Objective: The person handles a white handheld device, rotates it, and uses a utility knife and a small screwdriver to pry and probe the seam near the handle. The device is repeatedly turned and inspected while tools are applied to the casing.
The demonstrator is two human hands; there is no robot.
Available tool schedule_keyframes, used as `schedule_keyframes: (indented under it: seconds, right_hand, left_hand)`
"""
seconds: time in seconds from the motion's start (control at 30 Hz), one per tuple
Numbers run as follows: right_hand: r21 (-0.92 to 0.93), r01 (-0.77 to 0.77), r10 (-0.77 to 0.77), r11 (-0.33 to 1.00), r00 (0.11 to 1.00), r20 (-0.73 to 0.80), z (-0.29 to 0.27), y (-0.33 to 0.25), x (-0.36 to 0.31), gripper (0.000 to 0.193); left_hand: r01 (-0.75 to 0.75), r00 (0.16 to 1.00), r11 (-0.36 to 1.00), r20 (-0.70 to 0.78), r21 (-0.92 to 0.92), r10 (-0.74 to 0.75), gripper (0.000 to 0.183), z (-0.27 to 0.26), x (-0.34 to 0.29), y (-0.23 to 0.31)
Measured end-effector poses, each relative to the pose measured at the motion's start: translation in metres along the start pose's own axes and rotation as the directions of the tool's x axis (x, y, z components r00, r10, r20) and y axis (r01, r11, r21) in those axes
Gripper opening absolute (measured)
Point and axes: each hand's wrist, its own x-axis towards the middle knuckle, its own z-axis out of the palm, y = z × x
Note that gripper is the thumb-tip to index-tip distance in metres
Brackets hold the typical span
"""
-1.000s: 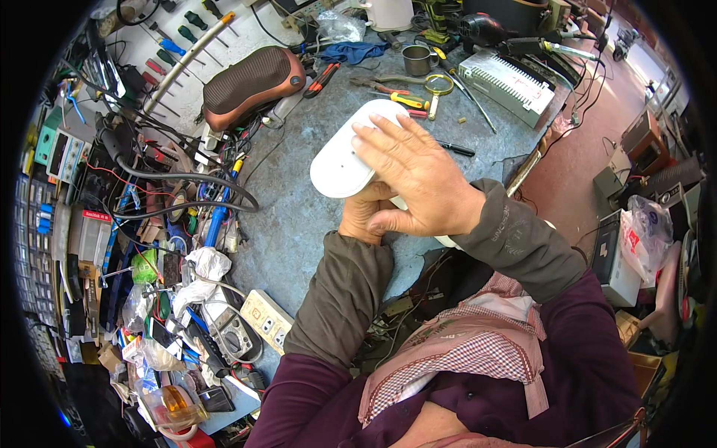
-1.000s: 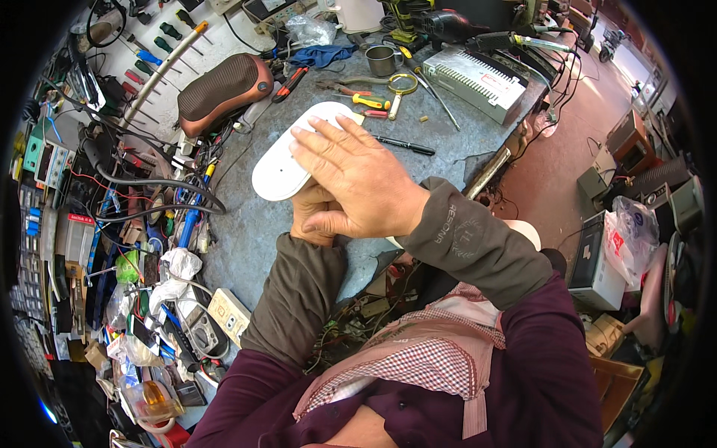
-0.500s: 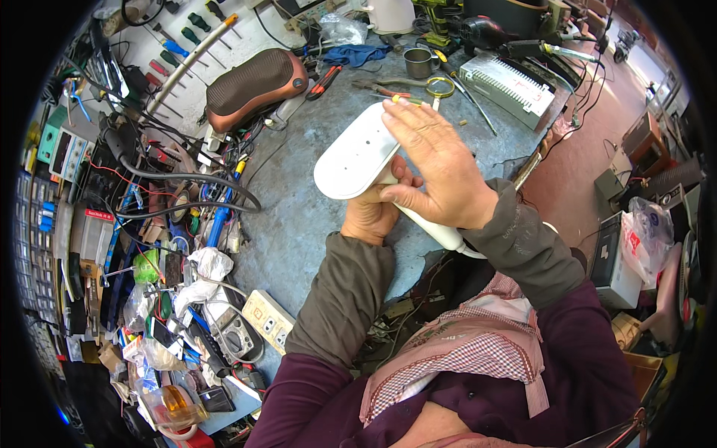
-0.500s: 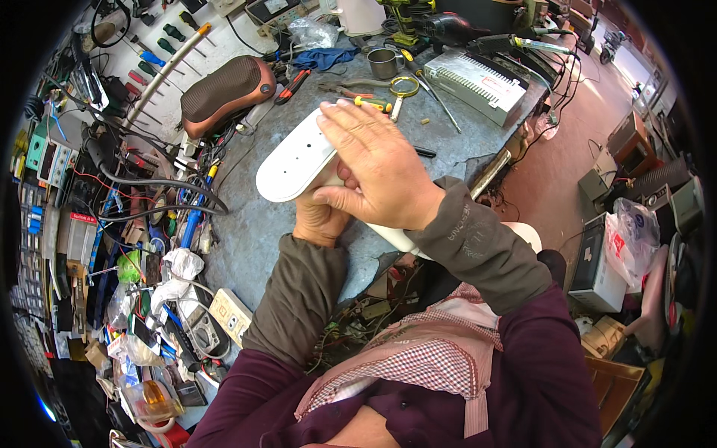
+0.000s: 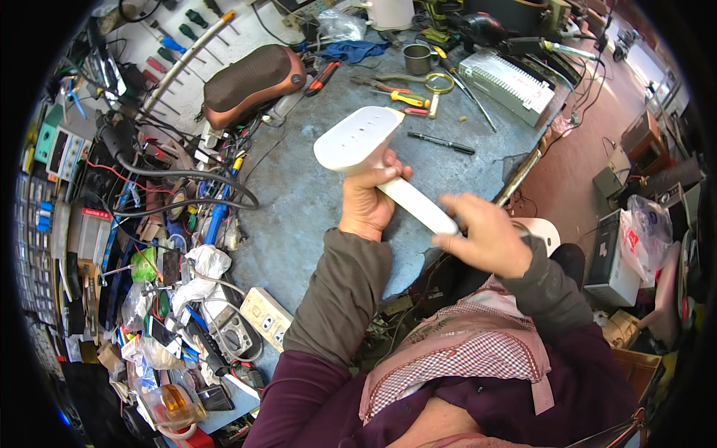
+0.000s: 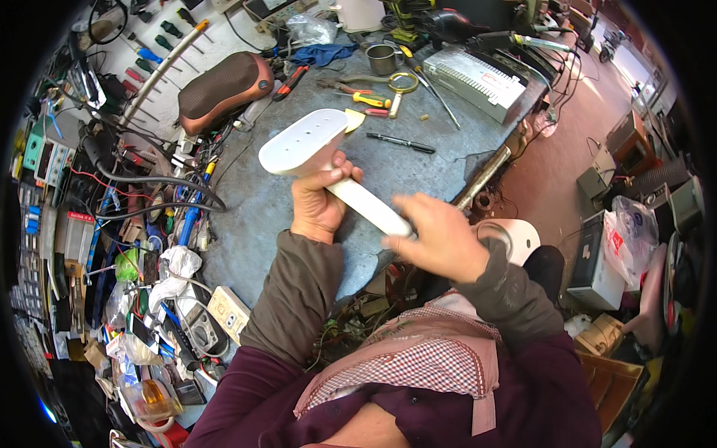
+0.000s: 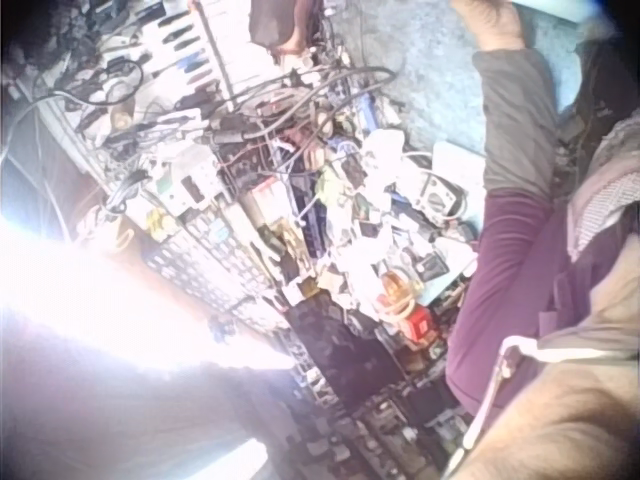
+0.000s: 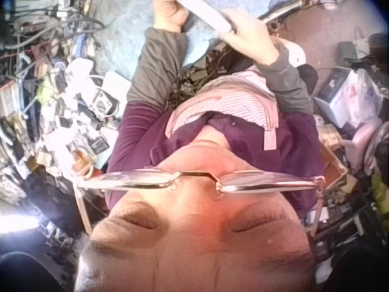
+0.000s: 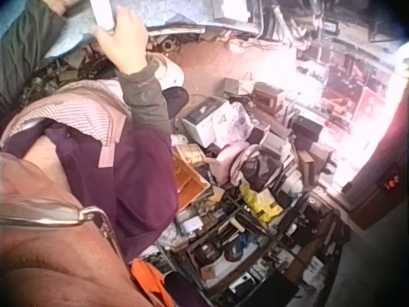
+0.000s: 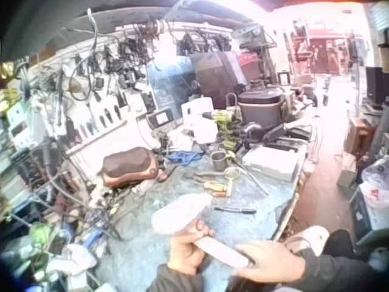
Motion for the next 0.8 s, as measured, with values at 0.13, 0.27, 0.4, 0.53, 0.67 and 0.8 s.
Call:
schedule_keyframes:
  seconds: [0.13,0.27,0.4,0.53,0.67,0.8]
  right_hand:
    - [-0.068,0.021,-0.027,0.997,0.996,-0.088,0.018,-0.001,-0.026,0.052]
    - [0.044,-0.076,0.083,0.996,0.982,-0.168,0.003,0.005,-0.026,0.034]
    - [0.185,-0.133,0.15,0.974,0.986,-0.078,-0.047,0.005,-0.019,0.034]
    - [0.17,-0.125,0.135,0.977,0.989,-0.052,-0.045,0.007,-0.016,0.032]
    - [0.589,-0.296,0.312,0.752,0.947,0.077,-0.028,0.024,-0.03,0.027]
    - [0.73,-0.308,0.449,0.611,0.894,0.002,-0.08,0.019,-0.049,0.027]
  left_hand:
    - [0.01,1.0,0.998,0.027,-0.059,-0.009,0.053,-0.021,0.004,-0.002]
    - [0.009,0.999,1.0,0.044,-0.009,-0.008,0.048,-0.002,-0.001,-0.01]
    - [0.02,0.988,0.997,0.151,0.08,-0.032,0.064,0.016,-0.008,-0.023]
    - [-0.05,0.965,0.966,0.263,0.252,-0.018,0.086,0.047,-0.026,-0.034]
    - [-0.047,0.931,0.926,0.352,0.374,-0.095,0.092,0.062,-0.032,-0.039]
    - [-0.023,0.966,0.855,0.233,0.518,-0.116,0.064,0.023,-0.016,-0.032]
